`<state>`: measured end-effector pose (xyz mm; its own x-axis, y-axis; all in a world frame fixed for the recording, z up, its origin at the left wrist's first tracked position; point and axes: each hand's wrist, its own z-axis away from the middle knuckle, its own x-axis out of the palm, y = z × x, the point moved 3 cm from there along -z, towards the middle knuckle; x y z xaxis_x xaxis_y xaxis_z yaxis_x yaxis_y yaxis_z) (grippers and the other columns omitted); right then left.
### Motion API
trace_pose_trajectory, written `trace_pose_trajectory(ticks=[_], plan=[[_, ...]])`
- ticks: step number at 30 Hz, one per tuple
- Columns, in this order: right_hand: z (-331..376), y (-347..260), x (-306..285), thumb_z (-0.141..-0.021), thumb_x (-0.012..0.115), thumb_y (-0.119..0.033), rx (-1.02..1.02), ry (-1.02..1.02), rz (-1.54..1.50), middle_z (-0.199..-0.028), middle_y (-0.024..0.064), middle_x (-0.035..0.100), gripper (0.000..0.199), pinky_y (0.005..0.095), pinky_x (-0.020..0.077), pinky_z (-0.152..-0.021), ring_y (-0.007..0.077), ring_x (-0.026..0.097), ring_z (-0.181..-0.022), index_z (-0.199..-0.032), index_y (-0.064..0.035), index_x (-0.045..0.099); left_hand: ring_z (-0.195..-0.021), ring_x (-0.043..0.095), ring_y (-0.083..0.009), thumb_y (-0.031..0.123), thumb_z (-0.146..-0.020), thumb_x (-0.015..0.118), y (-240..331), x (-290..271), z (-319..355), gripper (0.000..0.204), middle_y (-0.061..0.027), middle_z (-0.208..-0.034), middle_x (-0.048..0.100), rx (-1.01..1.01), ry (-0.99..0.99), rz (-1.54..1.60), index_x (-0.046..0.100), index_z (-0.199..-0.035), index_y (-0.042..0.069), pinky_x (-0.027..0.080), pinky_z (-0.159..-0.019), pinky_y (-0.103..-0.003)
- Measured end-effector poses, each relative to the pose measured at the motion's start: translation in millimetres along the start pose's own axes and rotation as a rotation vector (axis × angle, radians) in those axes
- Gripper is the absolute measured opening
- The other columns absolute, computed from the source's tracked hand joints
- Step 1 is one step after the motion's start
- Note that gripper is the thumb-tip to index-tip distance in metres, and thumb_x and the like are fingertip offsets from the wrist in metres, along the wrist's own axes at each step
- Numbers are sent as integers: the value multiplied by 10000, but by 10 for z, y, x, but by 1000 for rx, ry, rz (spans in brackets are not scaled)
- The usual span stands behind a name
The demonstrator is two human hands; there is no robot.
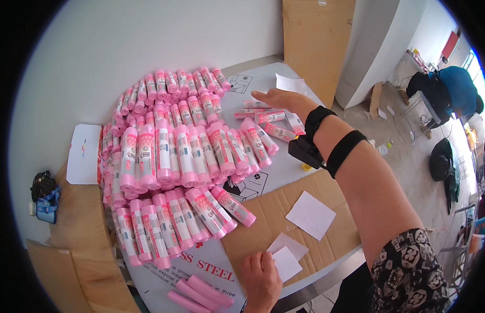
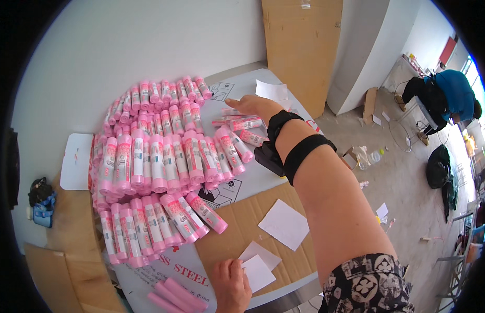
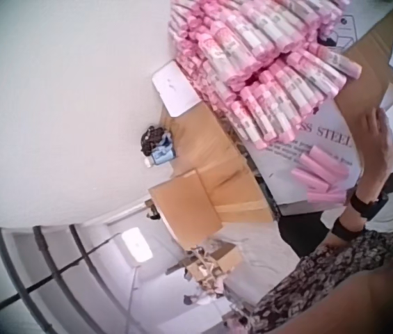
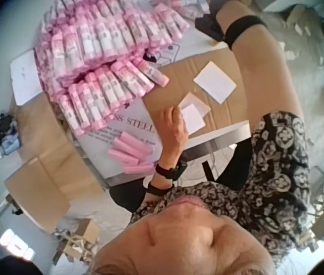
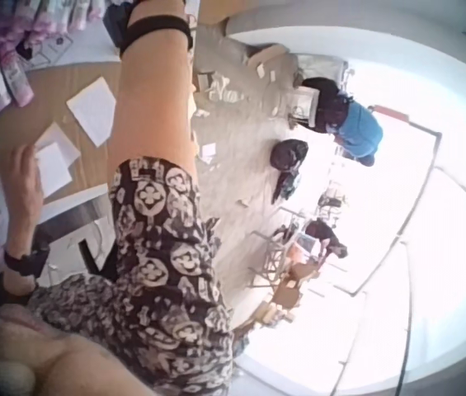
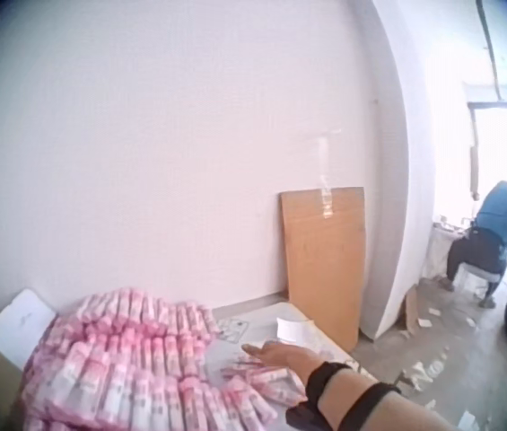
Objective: Applying adhesive labels to small pink plastic tubes.
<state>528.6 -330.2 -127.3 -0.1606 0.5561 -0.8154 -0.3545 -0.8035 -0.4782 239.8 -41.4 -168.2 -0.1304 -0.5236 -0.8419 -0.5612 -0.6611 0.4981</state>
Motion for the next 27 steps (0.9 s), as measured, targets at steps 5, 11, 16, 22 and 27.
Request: trace_pose_trajectory(ticks=[5,11,16,22,27], plan=[[-247,292,-38,-898,416,-603,-30,9,-213,-1210,244,564,740,424,417,-958,364,528,-1153,-1241,43,530,-887,517,-330,36,-757,644,60,105,-13,277,-154,-975,528,18,-11,64,533,-1006,-17,422,-774,-431],[-303,356,19,-803,639,-204,-137,161,532,-1023,216,649,301,426,488,-854,365,613,-1003,-1003,21,637,-972,507,-383,53,-790,623,2,89,46,300,-193,-1058,533,-39,13,24,558,-1072,-25,435,-826,-484],[-500,420,23,-740,689,-152,-106,182,583,-1083,207,632,365,424,494,-864,362,600,-1039,-1062,2,612,-943,513,-368,65,-789,631,21,54,7,298,-177,-1031,537,-33,-28,58,567,-1066,-23,445,-808,-462],[-633,317,10,-605,814,-184,-17,66,615,-1142,201,611,559,433,490,-874,369,576,-1092,-1092,-11,603,-939,513,-356,67,-785,634,5,25,-11,277,-157,-1019,543,-43,-65,85,586,-1042,-24,448,-799,-456],[-584,244,-53,-548,845,-179,107,60,552,-1155,202,609,639,426,487,-886,383,576,-1091,-1113,-13,597,-933,510,-345,73,-782,639,-16,34,-35,276,-153,-1006,537,-45,-69,110,582,-1036,-18,444,-797,-448]])
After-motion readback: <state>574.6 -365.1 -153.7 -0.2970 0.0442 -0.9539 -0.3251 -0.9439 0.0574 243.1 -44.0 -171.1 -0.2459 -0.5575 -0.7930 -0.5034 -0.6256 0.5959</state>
